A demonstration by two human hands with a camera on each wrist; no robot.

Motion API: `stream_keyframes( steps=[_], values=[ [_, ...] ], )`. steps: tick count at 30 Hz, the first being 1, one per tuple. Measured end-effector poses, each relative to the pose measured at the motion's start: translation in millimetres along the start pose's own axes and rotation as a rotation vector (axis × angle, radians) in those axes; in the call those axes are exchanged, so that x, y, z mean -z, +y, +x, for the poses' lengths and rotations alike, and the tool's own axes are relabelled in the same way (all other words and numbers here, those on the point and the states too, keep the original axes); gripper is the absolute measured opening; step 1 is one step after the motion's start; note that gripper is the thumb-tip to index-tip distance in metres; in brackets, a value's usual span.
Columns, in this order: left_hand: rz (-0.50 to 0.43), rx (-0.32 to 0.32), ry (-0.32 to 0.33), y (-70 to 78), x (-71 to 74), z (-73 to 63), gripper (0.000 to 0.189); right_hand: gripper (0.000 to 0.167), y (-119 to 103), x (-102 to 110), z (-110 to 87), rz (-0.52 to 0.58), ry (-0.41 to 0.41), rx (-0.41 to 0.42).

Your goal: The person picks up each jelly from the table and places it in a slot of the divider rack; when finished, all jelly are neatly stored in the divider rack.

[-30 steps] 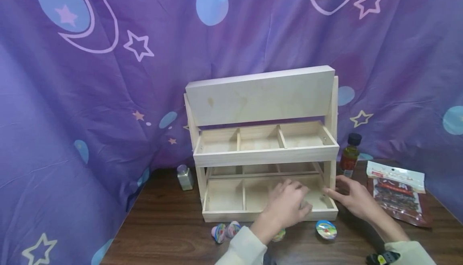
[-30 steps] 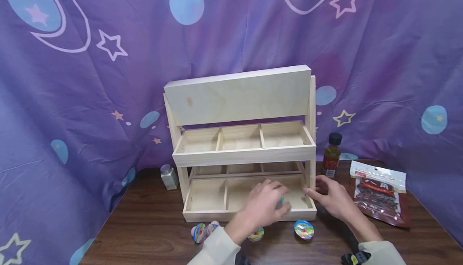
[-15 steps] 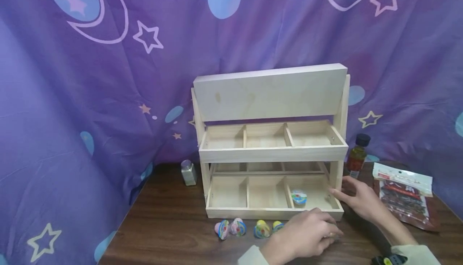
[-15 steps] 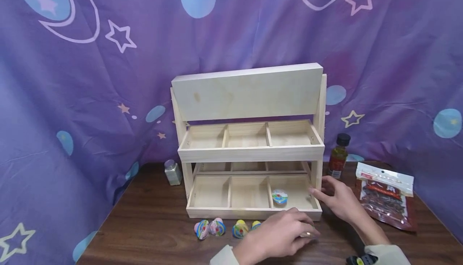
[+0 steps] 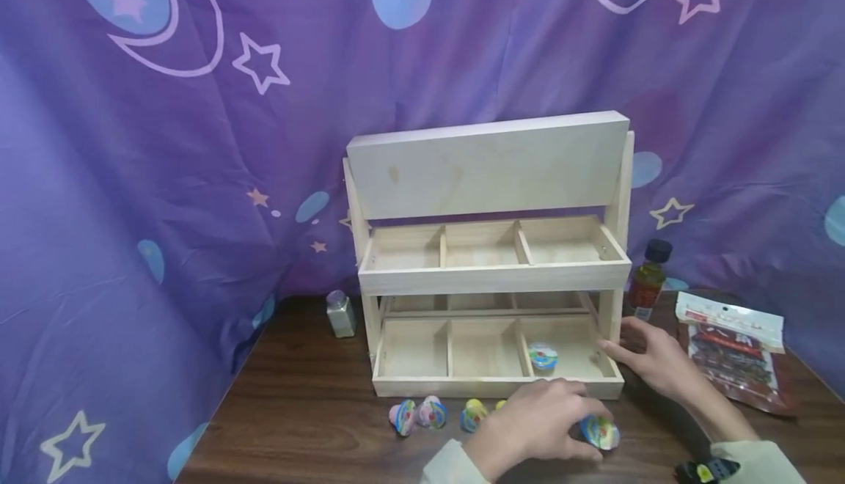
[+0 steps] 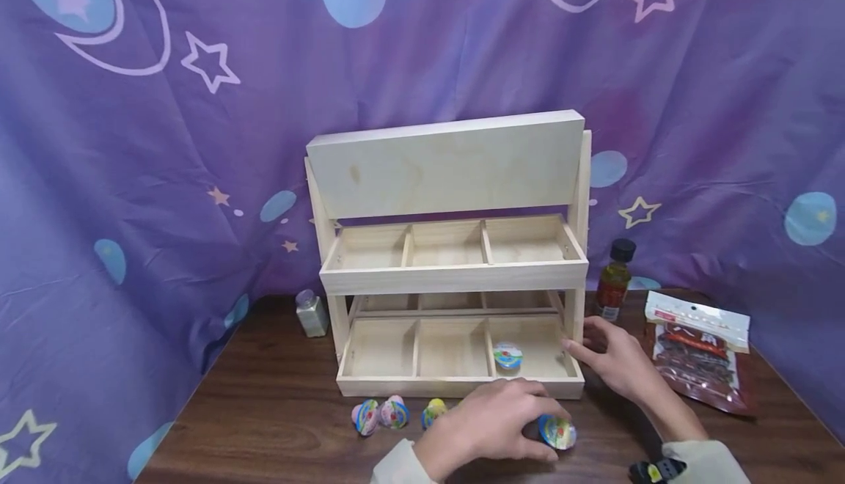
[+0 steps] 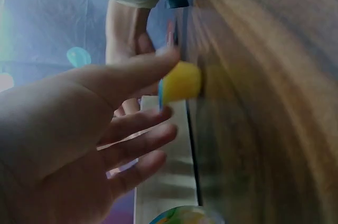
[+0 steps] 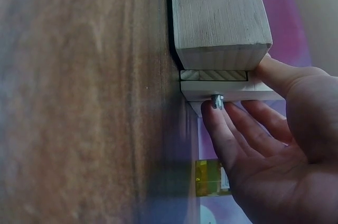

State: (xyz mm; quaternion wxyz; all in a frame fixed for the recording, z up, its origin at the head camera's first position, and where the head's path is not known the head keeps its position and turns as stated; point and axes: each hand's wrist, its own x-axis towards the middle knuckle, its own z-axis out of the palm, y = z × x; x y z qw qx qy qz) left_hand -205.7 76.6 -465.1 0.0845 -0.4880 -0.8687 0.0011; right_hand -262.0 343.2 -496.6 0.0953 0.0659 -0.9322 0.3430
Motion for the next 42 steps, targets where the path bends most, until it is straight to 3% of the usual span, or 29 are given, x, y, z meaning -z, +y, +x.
stream_keyframes(
  steps=[9,14,19,31,38,42],
  values=[
    [-0.198,0.033,-0.060,-10.8,9.8,-3.1,0.038,0.056,-2.5,-1.0,-1.5,0.007,0.016,0.018],
    [-0.164,0.035,-0.031,-4.3,5.0,-0.8,0.049,0.057,-2.3,0.2,-1.5,0.019,0.012,0.013],
    [-0.119,0.042,-0.013,2.2,-1.4,2.7,0.047,0.058,-2.7,0.3,-1.0,0.023,0.012,0.001],
    [-0.235,0.011,-0.079,-4.3,0.2,-2.4,0.047,0.057,-4.1,-0.6,-1.8,0.033,-0.005,-0.013],
    [-0.186,-0.002,-0.037,-1.6,-1.0,0.3,0.044,0.055,-1.5,-1.2,-1.3,0.030,0.008,0.008],
    [-0.228,-0.020,-0.006,-7.8,4.6,1.7,0.045,0.055,-1.4,-1.1,-2.4,0.028,0.012,0.008]
  ],
)
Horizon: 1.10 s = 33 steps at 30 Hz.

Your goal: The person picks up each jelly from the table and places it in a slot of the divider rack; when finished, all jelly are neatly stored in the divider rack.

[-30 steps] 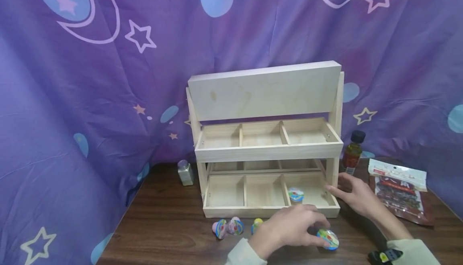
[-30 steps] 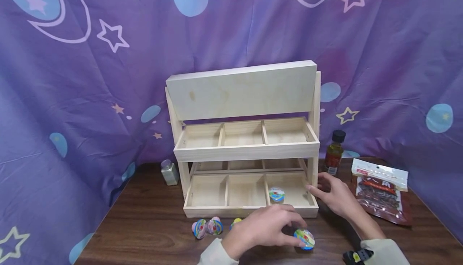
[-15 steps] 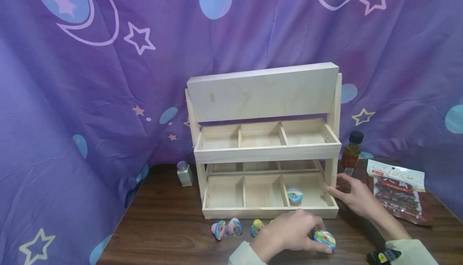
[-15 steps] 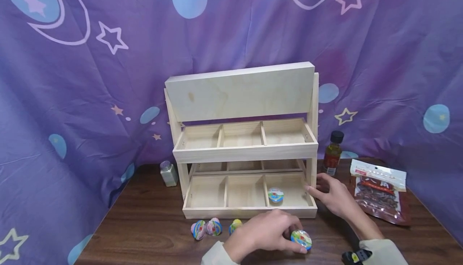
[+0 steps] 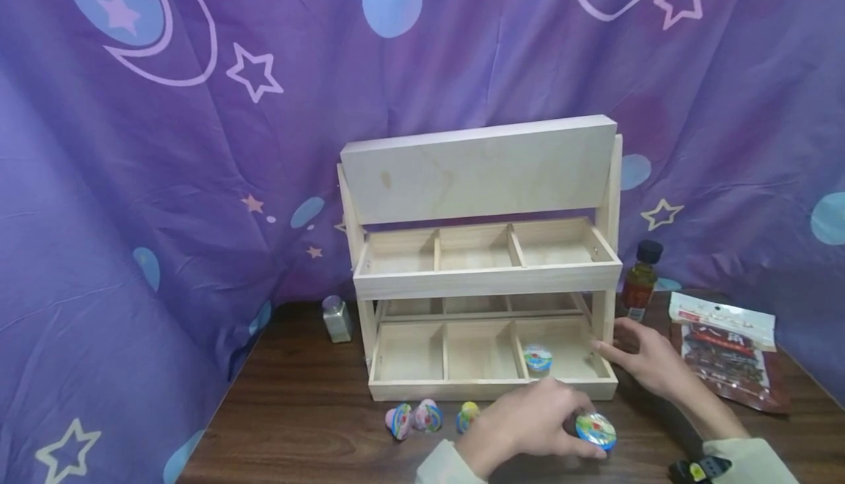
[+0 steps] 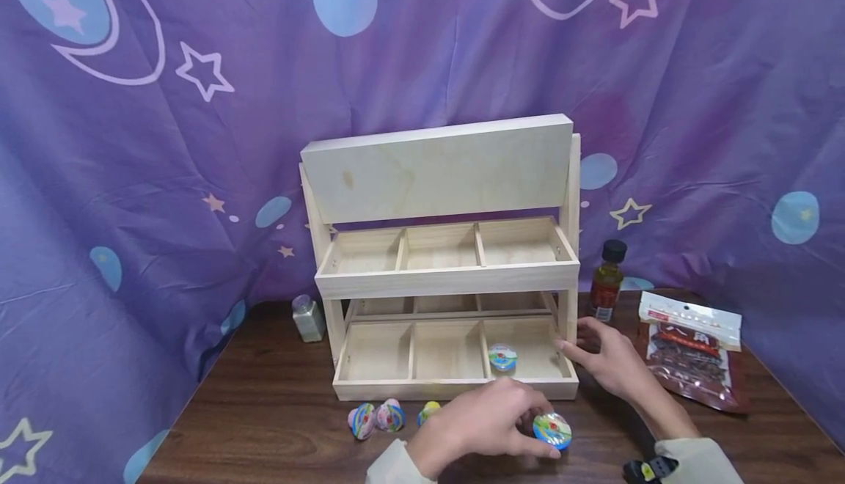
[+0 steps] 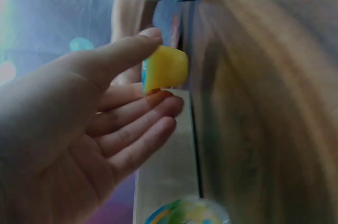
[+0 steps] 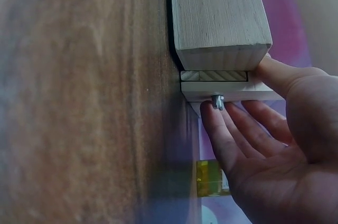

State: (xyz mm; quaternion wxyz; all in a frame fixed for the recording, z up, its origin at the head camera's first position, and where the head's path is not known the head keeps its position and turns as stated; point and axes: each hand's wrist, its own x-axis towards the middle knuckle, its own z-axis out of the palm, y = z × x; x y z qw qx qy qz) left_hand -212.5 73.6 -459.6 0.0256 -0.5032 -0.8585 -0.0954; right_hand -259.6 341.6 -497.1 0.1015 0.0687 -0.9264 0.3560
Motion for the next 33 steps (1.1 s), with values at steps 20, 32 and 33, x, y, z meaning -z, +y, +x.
stream_keyframes(
  steps=[20,32,33],
  values=[
    [-0.113,0.251,0.200,-44.5,8.5,28.3,0.057,0.051,2.2,-3.4,-0.5,0.030,0.012,0.005],
    [-0.116,0.394,0.076,-47.7,1.5,49.3,0.051,0.053,4.1,-3.7,-0.4,0.021,0.017,0.000],
    [-0.116,0.409,0.067,-47.6,1.3,50.4,0.051,0.053,4.1,-3.6,-0.4,0.021,0.016,0.000]
  ],
)
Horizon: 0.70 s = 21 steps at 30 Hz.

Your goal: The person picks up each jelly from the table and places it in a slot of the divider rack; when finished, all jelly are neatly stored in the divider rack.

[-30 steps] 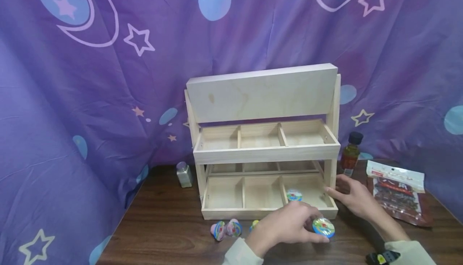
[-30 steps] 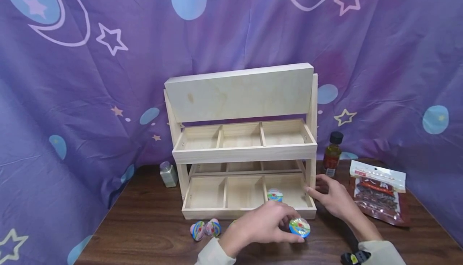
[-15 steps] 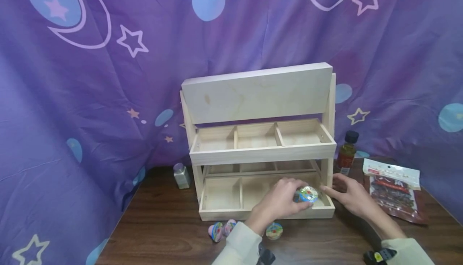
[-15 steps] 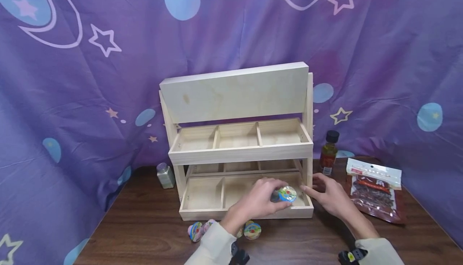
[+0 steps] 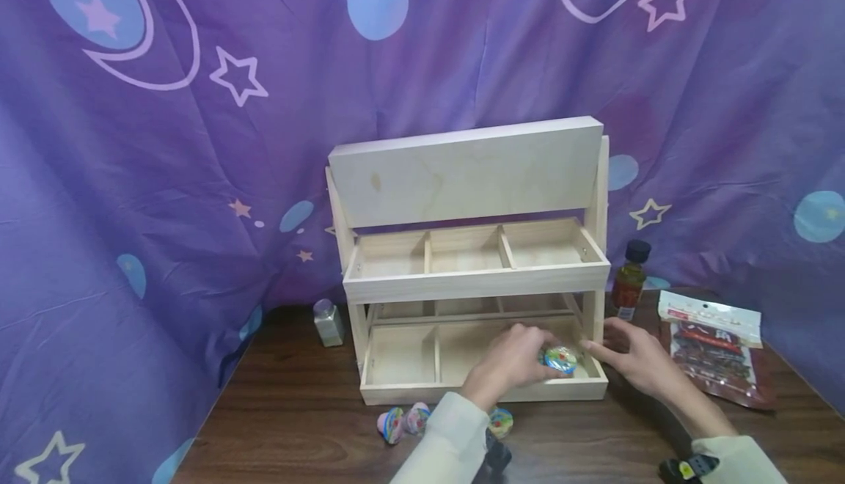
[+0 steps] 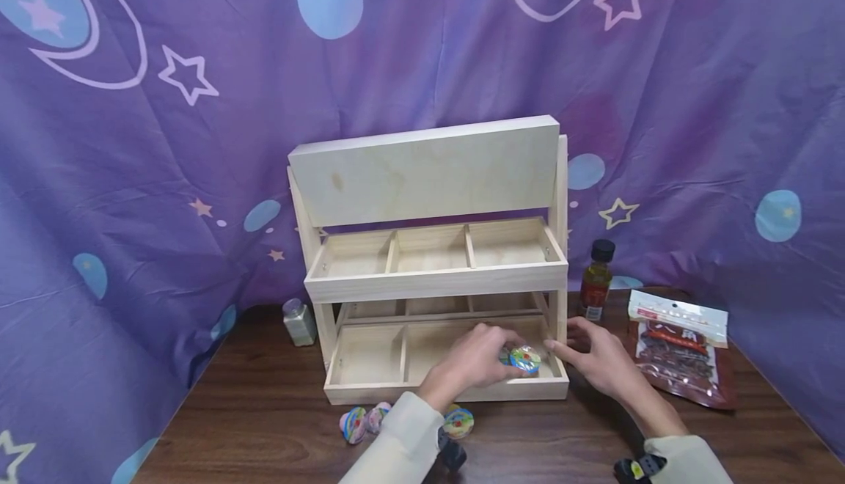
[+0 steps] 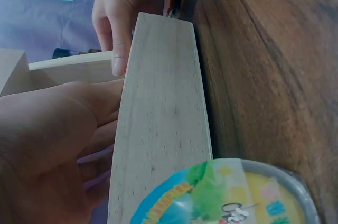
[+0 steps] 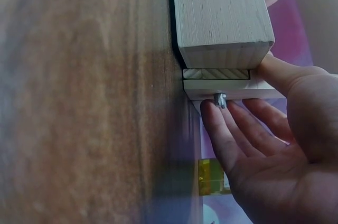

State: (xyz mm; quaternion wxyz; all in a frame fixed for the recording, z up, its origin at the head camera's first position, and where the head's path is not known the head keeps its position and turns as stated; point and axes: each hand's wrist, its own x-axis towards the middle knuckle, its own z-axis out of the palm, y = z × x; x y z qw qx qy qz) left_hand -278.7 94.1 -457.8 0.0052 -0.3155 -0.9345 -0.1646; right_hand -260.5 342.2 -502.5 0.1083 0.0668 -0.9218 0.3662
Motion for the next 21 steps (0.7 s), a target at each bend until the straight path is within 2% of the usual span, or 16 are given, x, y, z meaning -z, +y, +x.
stream_keyframes(
  steps=[3,6,9,15,21],
  values=[
    [0.011,0.042,-0.010,0.3,-1.4,2.3,0.051,0.052,0.1,0.3,0.1,-0.004,0.000,0.001],
    [0.037,0.053,-0.003,-0.7,-2.1,3.9,0.053,0.052,-0.7,0.8,0.1,-0.009,0.003,-0.002],
    [0.059,0.039,0.009,-2.5,-1.8,4.5,0.055,0.052,-1.7,2.0,0.6,-0.013,0.000,-0.008],
    [0.036,-0.017,0.010,-5.5,-0.8,3.9,0.052,0.053,-3.0,1.6,0.2,-0.014,-0.002,-0.020],
    [0.016,-0.011,0.020,-5.6,-2.6,4.2,0.051,0.052,-2.4,2.1,0.9,-0.007,-0.004,-0.012]
  ],
)
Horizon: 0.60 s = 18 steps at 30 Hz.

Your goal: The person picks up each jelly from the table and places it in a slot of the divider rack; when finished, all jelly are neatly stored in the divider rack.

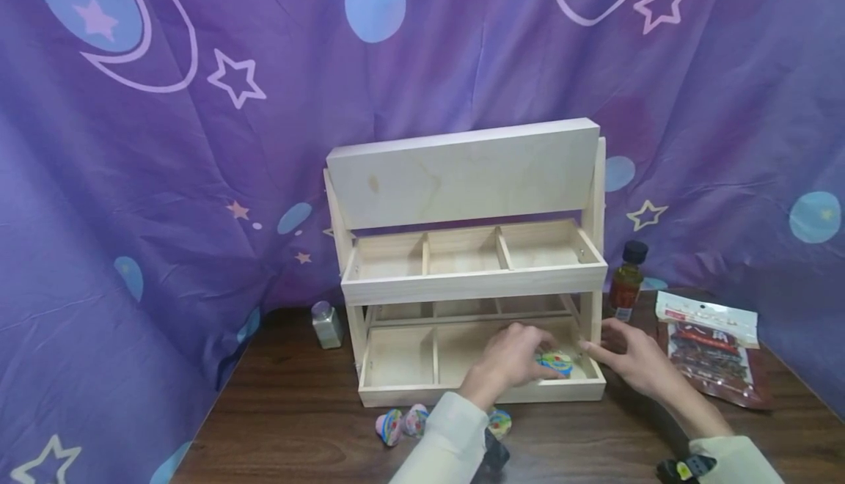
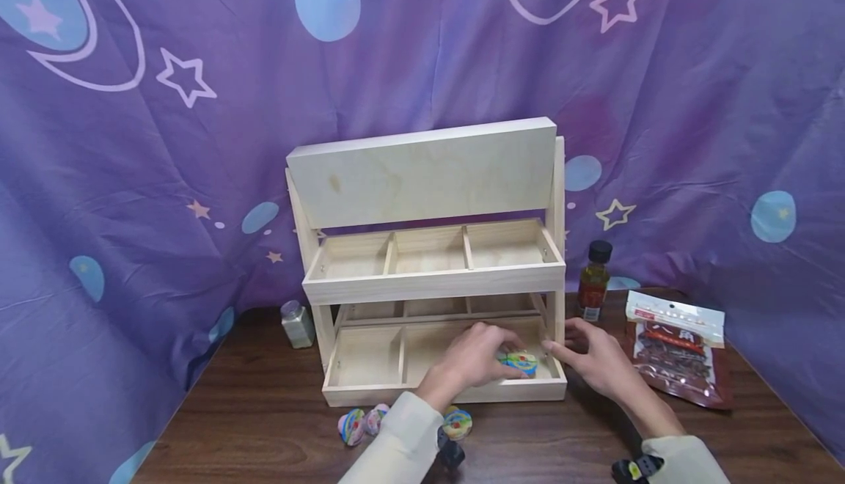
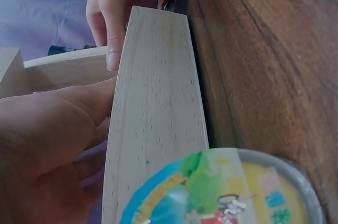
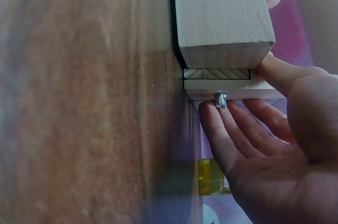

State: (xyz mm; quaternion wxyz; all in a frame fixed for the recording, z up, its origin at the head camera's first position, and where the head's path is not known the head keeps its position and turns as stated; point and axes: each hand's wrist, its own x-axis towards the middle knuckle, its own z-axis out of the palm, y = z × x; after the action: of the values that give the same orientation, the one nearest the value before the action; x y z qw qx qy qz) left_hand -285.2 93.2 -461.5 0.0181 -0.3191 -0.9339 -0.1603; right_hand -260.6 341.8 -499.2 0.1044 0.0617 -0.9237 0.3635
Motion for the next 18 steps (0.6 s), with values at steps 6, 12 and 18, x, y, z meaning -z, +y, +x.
stream_keyframes(
  steps=[6,12,18],
  values=[
    [-0.014,0.030,0.003,1.2,1.3,-1.7,0.050,0.055,-0.2,-0.1,0.1,-0.009,-0.004,-0.002],
    [-0.036,0.035,0.013,2.6,-1.5,0.0,0.049,0.054,0.7,0.2,-0.4,-0.009,0.000,-0.005],
    [-0.041,0.045,0.044,0.8,-5.6,0.2,0.049,0.053,0.9,-0.2,0.0,0.004,0.001,0.002]
  ],
)
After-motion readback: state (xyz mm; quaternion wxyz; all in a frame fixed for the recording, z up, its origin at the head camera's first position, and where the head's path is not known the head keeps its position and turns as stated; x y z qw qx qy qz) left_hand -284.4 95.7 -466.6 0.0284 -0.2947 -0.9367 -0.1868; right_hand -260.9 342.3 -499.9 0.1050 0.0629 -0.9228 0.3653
